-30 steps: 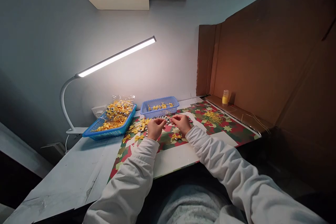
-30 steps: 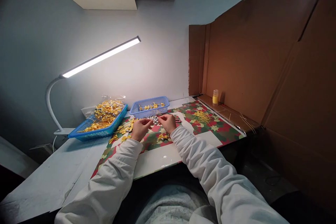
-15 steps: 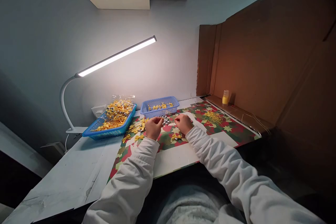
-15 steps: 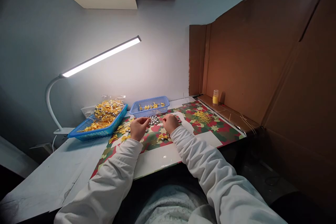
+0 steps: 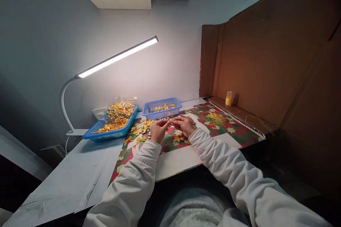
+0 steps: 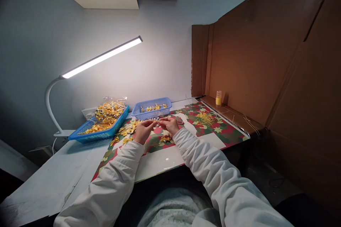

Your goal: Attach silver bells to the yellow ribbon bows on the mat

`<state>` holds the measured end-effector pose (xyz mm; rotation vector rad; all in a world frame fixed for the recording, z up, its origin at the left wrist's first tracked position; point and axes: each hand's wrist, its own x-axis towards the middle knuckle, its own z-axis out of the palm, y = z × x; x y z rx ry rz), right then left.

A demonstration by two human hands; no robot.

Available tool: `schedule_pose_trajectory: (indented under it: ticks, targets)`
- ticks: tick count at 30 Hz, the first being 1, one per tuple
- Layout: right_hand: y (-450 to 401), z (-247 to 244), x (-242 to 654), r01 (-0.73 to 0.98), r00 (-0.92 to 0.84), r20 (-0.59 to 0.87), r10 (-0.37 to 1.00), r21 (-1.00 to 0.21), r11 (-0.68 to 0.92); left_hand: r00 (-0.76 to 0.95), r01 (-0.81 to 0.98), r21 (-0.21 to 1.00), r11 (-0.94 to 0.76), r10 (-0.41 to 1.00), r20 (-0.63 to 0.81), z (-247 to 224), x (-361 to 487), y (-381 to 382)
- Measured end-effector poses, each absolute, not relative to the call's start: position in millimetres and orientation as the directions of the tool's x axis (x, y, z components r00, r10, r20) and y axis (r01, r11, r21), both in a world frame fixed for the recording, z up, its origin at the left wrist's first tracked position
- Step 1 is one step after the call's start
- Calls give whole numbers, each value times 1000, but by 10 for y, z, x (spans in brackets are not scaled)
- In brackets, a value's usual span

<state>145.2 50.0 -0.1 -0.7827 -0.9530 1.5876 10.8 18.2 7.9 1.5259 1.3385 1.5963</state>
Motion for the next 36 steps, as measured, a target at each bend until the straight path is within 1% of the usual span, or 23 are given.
schedule_pose_trajectory:
  ticks: [9,12,18,21,23,24,26,27,28,29,30,32,36]
  targets:
    - [461,39,1470,-433,-316,-112,942,-866,-248,-225,221,902,-371,881,417,88,119,169]
    - [470,14,1452,-422,-313,-107,944,-875,-239,-230,213,898,-385,874,429,98,125,154]
    - [492,-32,1409,-503,-266,-109,958,-832,-234,-221,218,885,-411,862,455,109,157,128]
    - [477,-35,1392,-494,-249,-96,964,-843,-212,-222,221,878,-424,855,469,107,159,125]
    - [447,-25,1387,-446,-231,-38,972,-884,-140,-228,223,871,-438,845,483,103,152,130]
    - [427,-16,1388,-404,-209,24,978,-913,-64,-235,224,867,-445,839,491,99,145,135]
    - [383,9,1401,-252,-134,220,966,-950,182,-256,235,859,-454,824,506,85,131,150]
    - [363,22,1411,-141,-99,341,935,-935,326,-266,245,854,-459,815,514,76,125,159]
    - [347,32,1424,-21,-78,454,888,-891,454,-273,255,849,-464,807,523,67,120,167]
    - [336,40,1437,92,-75,543,836,-832,548,-274,261,843,-471,801,532,59,118,174]
    - [332,42,1449,183,-88,604,792,-772,609,-271,264,837,-480,795,542,52,118,178]
    - [343,33,1466,284,-140,654,743,-692,663,-260,264,827,-496,789,556,47,126,179]
    - [387,-11,1470,312,-195,665,721,-655,688,-268,265,832,-488,791,550,69,146,163]
